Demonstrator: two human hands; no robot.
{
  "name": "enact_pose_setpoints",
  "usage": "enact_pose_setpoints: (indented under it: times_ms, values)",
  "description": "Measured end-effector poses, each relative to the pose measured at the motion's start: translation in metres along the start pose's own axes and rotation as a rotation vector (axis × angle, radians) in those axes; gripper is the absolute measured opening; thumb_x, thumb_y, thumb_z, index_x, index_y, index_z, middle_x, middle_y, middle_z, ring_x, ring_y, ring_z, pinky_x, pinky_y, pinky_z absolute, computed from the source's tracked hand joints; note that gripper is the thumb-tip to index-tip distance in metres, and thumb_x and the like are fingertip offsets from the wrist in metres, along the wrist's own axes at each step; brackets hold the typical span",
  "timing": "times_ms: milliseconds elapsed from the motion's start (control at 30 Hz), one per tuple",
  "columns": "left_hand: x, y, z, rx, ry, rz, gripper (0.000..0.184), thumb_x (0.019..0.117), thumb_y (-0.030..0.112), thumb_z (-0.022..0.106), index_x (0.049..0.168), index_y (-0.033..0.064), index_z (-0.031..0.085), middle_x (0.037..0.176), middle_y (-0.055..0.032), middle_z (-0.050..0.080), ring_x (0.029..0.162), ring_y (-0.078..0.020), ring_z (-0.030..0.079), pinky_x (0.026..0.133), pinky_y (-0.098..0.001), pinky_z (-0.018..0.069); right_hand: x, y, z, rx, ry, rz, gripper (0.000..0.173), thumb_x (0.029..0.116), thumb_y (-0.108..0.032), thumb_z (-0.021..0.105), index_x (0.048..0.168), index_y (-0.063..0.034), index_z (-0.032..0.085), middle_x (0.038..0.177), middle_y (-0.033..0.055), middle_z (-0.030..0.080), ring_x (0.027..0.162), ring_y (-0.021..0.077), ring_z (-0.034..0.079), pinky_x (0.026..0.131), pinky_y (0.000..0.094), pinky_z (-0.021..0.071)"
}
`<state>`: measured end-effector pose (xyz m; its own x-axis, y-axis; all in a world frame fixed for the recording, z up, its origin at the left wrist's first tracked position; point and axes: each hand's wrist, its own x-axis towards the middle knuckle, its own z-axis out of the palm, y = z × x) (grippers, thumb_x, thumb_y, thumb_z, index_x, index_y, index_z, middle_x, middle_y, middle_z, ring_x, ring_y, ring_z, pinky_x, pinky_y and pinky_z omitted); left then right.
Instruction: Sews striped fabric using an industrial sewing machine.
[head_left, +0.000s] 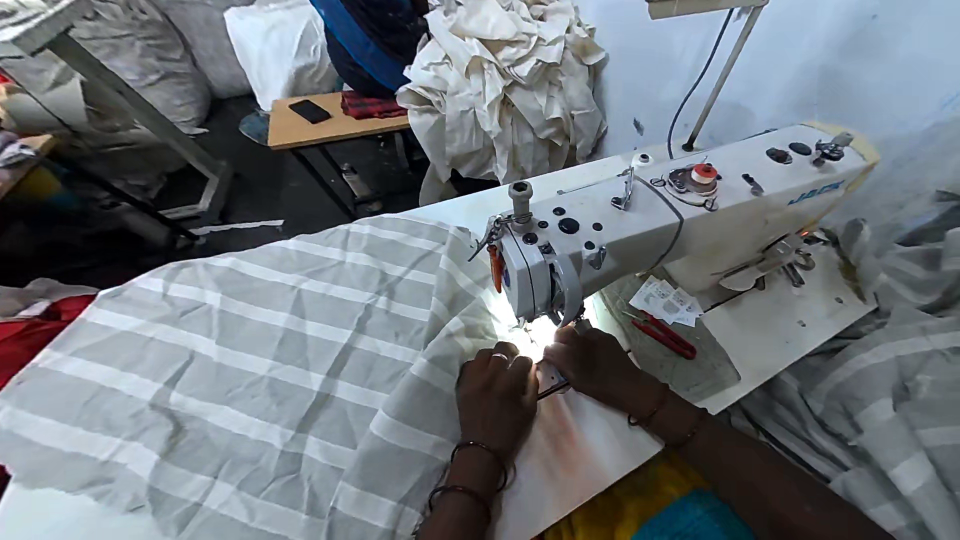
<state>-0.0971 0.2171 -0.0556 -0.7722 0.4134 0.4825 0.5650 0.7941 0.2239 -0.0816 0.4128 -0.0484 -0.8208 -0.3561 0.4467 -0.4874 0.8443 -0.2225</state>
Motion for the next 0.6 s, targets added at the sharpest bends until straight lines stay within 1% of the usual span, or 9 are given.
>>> enact_pose_setpoints:
  times_ms: [67, 167, 233, 267, 333, 367, 433, 500, 600]
  values:
    - [0.003, 0.002, 0.0, -0.021, -0.024, -0.067, 0.024, 0.0895, 0.029, 0.061, 0.082, 0.0106, 0.075, 0.118, -0.0108, 0.072, 0.112, -0.0346, 0.066, 0.092, -0.0552, 0.0516, 0.005, 0.0, -0.002, 0.052, -0.024, 0.059, 0.015, 0.0957, -0.02, 0.064, 0.092, -0.0113, 0.075, 0.087, 0.0067, 0.068, 0.084, 0.0232, 0.068, 0.066, 0.0381, 0.0571]
    - [0.02, 0.007, 0.001, 0.013, -0.123, -0.176, 0.027, 0.0883, 0.029, 0.064, 0.08, 0.0035, 0.069, 0.128, -0.0185, 0.067, 0.123, -0.041, 0.059, 0.102, -0.0617, 0.0429, 0.023, 0.0, -0.015, 0.275, -0.158, 0.365, 0.022, 0.093, -0.027, 0.07, 0.088, -0.0061, 0.075, 0.082, 0.0123, 0.07, 0.084, 0.0285, 0.07, 0.072, 0.0479, 0.0551]
    - [0.031, 0.007, -0.002, 0.026, -0.24, -0.227, 0.032, 0.0898, 0.034, 0.067, 0.084, 0.0029, 0.072, 0.138, -0.0189, 0.062, 0.138, -0.0417, 0.049, 0.112, -0.0635, 0.0334, 0.027, -0.007, -0.02, 0.335, -0.104, 0.457, 0.022, 0.0895, -0.024, 0.076, 0.086, -0.0029, 0.073, 0.082, 0.0146, 0.069, 0.082, 0.0298, 0.069, 0.072, 0.0493, 0.0538]
    - [0.034, 0.006, -0.004, 0.012, -0.284, -0.247, 0.032, 0.0906, 0.035, 0.068, 0.085, 0.0037, 0.073, 0.142, -0.0172, 0.061, 0.141, -0.0403, 0.046, 0.115, -0.0626, 0.0299, 0.021, -0.012, -0.019, 0.295, -0.039, 0.423, 0.018, 0.0911, -0.022, 0.076, 0.089, -0.0048, 0.073, 0.085, 0.0127, 0.068, 0.082, 0.0276, 0.068, 0.071, 0.0467, 0.0557]
    - [0.034, 0.003, -0.002, -0.003, -0.287, -0.263, 0.031, 0.0901, 0.035, 0.069, 0.08, 0.0054, 0.071, 0.145, -0.0144, 0.059, 0.142, -0.0379, 0.046, 0.116, -0.0606, 0.0294, 0.009, -0.026, -0.007, 0.071, 0.012, 0.31, 0.011, 0.0937, -0.016, 0.069, 0.097, -0.0075, 0.076, 0.097, 0.0117, 0.069, 0.092, 0.0277, 0.068, 0.074, 0.0442, 0.0573]
    - [0.033, 0.002, 0.0, -0.001, -0.276, -0.262, 0.032, 0.0905, 0.034, 0.068, 0.078, 0.0055, 0.071, 0.145, -0.0139, 0.059, 0.141, -0.0374, 0.047, 0.116, -0.0603, 0.0301, 0.004, -0.034, -0.001, -0.077, -0.012, 0.262, 0.015, 0.0933, -0.012, 0.066, 0.104, -0.0086, 0.076, 0.106, 0.0118, 0.072, 0.102, 0.03, 0.068, 0.08, 0.0453, 0.0565]
    - [0.034, 0.001, 0.003, 0.007, -0.256, -0.26, 0.032, 0.0914, 0.034, 0.065, 0.077, 0.0055, 0.07, 0.145, -0.0135, 0.059, 0.14, -0.0377, 0.048, 0.114, -0.0611, 0.031, 0.0, -0.048, 0.006, -0.258, -0.122, 0.26, 0.033, 0.091, -0.007, 0.063, 0.122, -0.0091, 0.074, 0.125, 0.0123, 0.07, 0.124, 0.0351, 0.061, 0.096, 0.0503, 0.0517]
    - [0.036, -0.002, 0.007, 0.014, -0.219, -0.252, 0.033, 0.0918, 0.035, 0.062, 0.08, 0.0054, 0.072, 0.142, -0.0139, 0.062, 0.138, -0.0381, 0.05, 0.113, -0.0617, 0.0322, 0.005, -0.049, 0.008, -0.282, -0.151, 0.283, 0.037, 0.0902, -0.007, 0.065, 0.126, -0.0098, 0.072, 0.126, 0.0134, 0.071, 0.132, 0.0374, 0.057, 0.107, 0.0565, 0.0456]
    - [0.045, -0.003, 0.005, 0.023, -0.218, -0.263, 0.036, 0.0927, 0.034, 0.061, 0.084, 0.0027, 0.074, 0.14, -0.0165, 0.063, 0.137, -0.0409, 0.05, 0.113, -0.0627, 0.0318, 0.009, -0.035, 0.007, -0.176, -0.107, 0.275, 0.031, 0.0916, -0.009, 0.066, 0.121, -0.0115, 0.075, 0.114, 0.0143, 0.074, 0.128, 0.038, 0.06, 0.111, 0.0627, 0.0401]
